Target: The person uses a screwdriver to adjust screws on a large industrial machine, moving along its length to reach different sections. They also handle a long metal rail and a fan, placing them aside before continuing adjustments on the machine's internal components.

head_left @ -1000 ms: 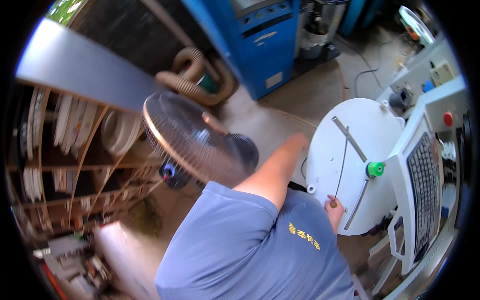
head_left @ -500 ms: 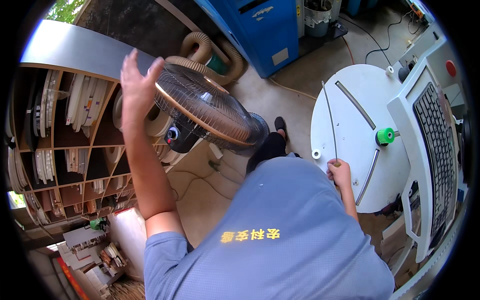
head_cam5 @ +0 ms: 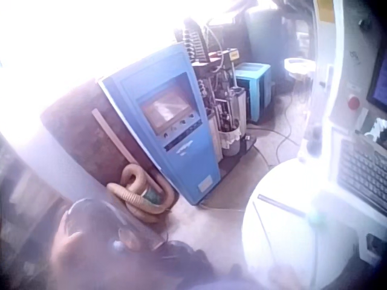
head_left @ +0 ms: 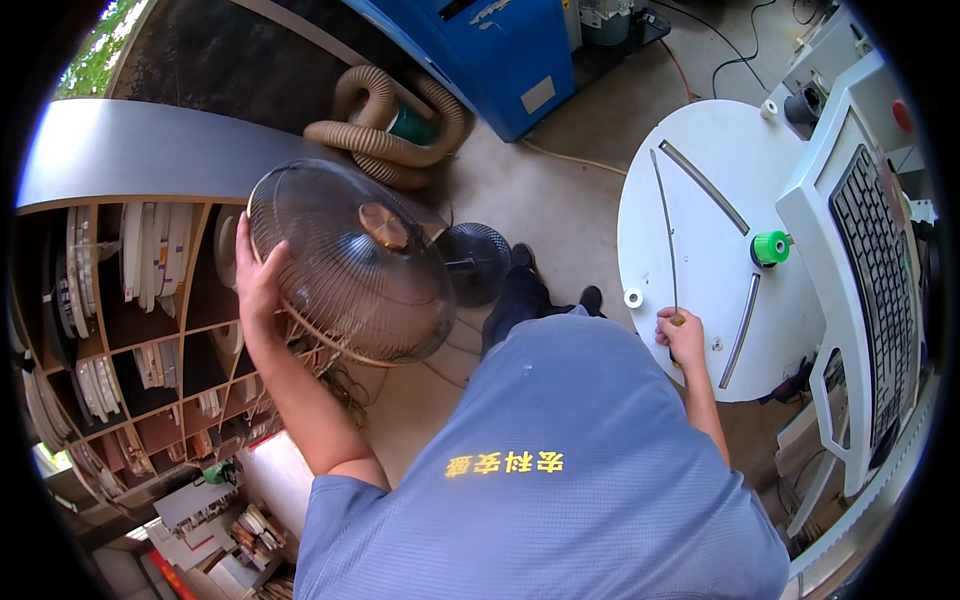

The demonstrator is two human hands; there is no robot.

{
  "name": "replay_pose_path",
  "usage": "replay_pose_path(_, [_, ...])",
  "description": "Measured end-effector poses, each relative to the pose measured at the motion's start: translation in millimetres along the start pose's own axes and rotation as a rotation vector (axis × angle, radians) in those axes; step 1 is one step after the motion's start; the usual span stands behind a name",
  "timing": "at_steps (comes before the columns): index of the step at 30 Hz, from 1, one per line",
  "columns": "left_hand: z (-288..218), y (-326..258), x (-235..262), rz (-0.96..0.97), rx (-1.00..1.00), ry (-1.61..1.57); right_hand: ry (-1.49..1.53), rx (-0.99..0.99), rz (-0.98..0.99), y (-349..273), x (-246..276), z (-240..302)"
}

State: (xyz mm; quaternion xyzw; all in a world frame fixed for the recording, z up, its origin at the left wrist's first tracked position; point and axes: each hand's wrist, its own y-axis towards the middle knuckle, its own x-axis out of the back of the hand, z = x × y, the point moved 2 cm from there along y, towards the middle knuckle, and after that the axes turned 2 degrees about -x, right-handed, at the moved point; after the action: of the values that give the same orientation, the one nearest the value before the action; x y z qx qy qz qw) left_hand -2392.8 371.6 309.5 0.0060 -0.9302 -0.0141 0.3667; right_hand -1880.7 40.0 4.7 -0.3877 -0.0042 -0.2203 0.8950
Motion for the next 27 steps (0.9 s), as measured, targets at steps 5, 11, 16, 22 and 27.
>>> replay_pose_path(5, [0, -3, 21, 0.105, 0.094, -0.162, -0.086, 0.007, -0.065, -1, -5, 7])
replay_pose_path(11, [1, 5, 12, 0.208, -0.069, 0.066, -0.237, 0.013, -0.196, -2, -14, 12])
replay_pose_path(16, [-1, -6, 11, 0.193, -0.048, 0.082, -0.183, -0.033, -0.102, -1, -13, 22])
replay_pose_path(22, [-10, -7, 5, 0.164, -0.023, 0.298, -0.141, -0.013, -0.021, -5, -8, 15])
replay_pose_path(27, [-16, 6, 11, 0.238, 0.196, 0.791, -0.068, -0.011, 0.032, -2, -2, 12])
